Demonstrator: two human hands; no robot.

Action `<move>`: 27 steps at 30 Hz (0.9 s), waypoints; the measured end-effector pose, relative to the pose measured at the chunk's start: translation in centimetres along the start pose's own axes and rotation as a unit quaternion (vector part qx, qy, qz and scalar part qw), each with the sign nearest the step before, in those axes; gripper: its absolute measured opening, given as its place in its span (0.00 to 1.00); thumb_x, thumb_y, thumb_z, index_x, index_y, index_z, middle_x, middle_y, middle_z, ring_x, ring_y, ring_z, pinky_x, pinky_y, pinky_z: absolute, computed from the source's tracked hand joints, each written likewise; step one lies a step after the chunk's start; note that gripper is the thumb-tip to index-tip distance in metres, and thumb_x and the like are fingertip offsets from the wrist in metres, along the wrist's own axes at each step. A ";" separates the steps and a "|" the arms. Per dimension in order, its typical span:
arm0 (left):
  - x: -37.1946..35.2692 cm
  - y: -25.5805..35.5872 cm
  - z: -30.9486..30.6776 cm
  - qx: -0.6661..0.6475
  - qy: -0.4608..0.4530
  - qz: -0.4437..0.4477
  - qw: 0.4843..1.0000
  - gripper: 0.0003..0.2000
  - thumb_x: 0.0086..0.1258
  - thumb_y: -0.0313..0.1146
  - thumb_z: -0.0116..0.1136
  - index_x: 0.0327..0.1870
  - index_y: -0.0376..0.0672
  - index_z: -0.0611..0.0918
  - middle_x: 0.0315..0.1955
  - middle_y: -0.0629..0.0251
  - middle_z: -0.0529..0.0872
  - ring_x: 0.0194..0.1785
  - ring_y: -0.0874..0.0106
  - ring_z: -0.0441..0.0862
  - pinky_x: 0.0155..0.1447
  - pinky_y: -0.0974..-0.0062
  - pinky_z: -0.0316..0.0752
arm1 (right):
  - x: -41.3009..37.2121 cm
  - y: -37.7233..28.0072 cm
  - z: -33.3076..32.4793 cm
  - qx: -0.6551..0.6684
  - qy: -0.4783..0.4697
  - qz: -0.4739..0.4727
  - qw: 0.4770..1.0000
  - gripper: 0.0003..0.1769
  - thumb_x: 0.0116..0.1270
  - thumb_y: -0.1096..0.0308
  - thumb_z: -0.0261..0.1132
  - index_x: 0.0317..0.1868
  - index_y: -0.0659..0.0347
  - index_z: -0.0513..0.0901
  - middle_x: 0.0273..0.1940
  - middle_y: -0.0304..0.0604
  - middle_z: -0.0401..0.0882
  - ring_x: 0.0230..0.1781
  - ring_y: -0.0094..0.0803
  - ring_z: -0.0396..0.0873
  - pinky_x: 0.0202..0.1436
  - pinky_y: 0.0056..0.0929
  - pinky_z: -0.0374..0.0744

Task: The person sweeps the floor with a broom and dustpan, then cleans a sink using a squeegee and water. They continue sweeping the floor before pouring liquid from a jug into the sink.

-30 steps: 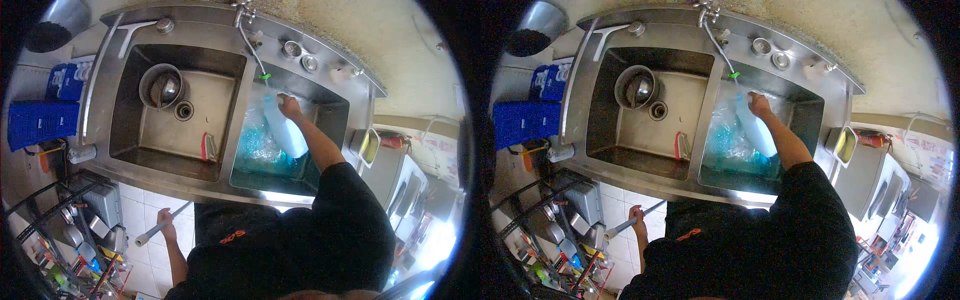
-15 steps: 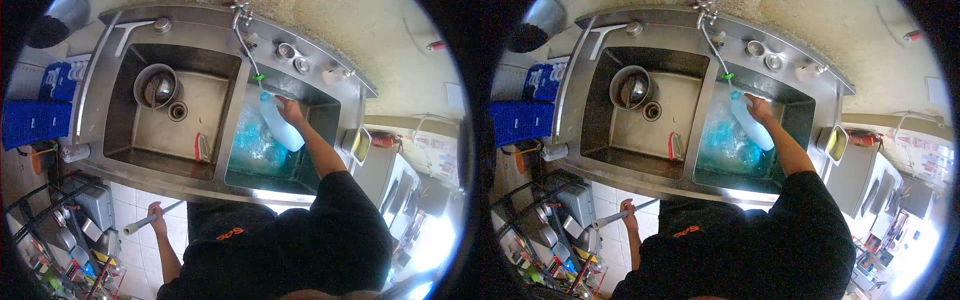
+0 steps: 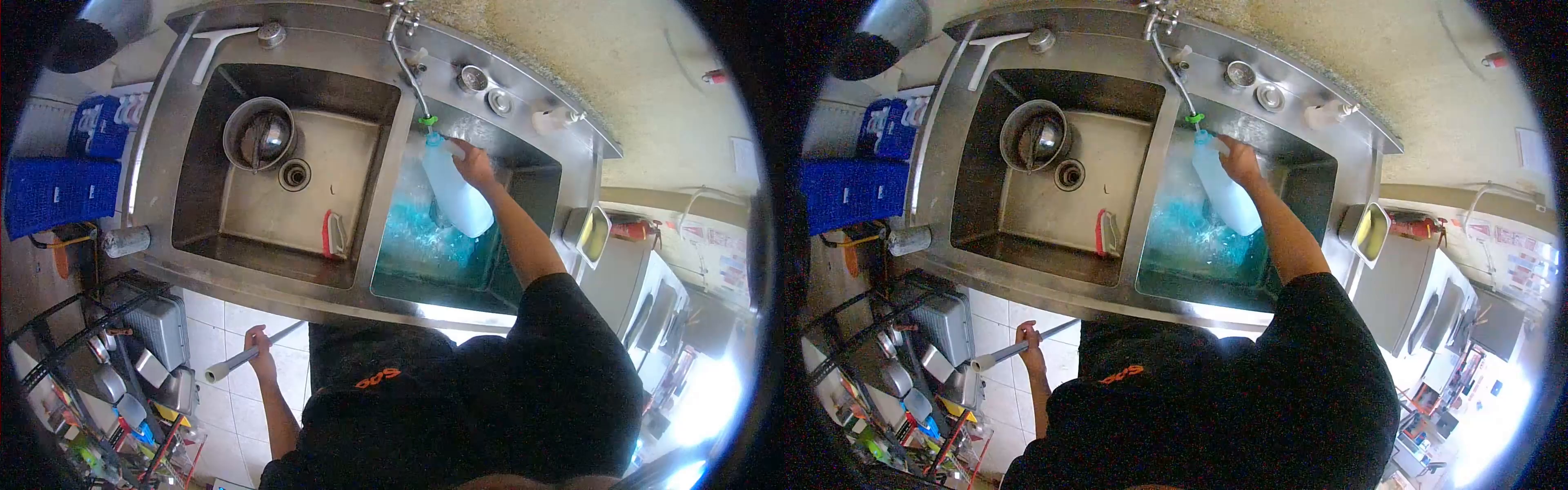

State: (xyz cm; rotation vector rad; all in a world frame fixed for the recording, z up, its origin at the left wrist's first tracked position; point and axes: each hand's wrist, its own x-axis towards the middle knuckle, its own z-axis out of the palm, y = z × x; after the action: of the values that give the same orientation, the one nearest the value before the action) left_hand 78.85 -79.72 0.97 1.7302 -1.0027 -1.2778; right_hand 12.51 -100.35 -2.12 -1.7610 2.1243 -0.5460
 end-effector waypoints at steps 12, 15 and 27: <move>4.0 7.4 1.7 0.076 -0.123 -0.021 0.989 0.14 0.77 0.42 0.58 0.48 0.40 0.85 0.23 0.79 0.72 0.26 0.86 0.63 0.28 0.83 0.57 | 1.5 -0.6 -0.5 -0.039 -0.087 0.063 0.994 0.26 0.60 0.66 0.67 0.62 0.55 0.80 0.48 0.61 0.84 0.48 0.59 0.82 0.57 0.50 0.80; 6.6 11.9 3.3 0.110 -0.176 -0.020 0.978 0.15 0.76 0.43 0.59 0.51 0.40 0.85 0.25 0.78 0.75 0.26 0.85 0.66 0.30 0.83 0.61 | 1.4 0.0 0.2 -0.075 -0.071 0.037 0.994 0.26 0.60 0.67 0.66 0.62 0.52 0.81 0.50 0.58 0.84 0.49 0.57 0.83 0.56 0.47 0.81; 6.3 6.3 3.9 0.233 -0.003 0.204 0.951 0.09 0.65 0.27 0.68 0.45 0.40 0.84 0.41 0.60 0.82 0.48 0.65 0.81 0.55 0.68 0.75 | -1.8 -1.6 -2.1 -0.018 -0.058 0.067 0.996 0.28 0.61 0.68 0.67 0.64 0.53 0.79 0.55 0.58 0.82 0.55 0.57 0.81 0.61 0.47 0.78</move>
State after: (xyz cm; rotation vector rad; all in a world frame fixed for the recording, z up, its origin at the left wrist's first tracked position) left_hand 75.27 -88.44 3.32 1.7211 -1.6678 -0.8202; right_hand 13.21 -98.67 0.50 -1.6131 2.1633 -0.3645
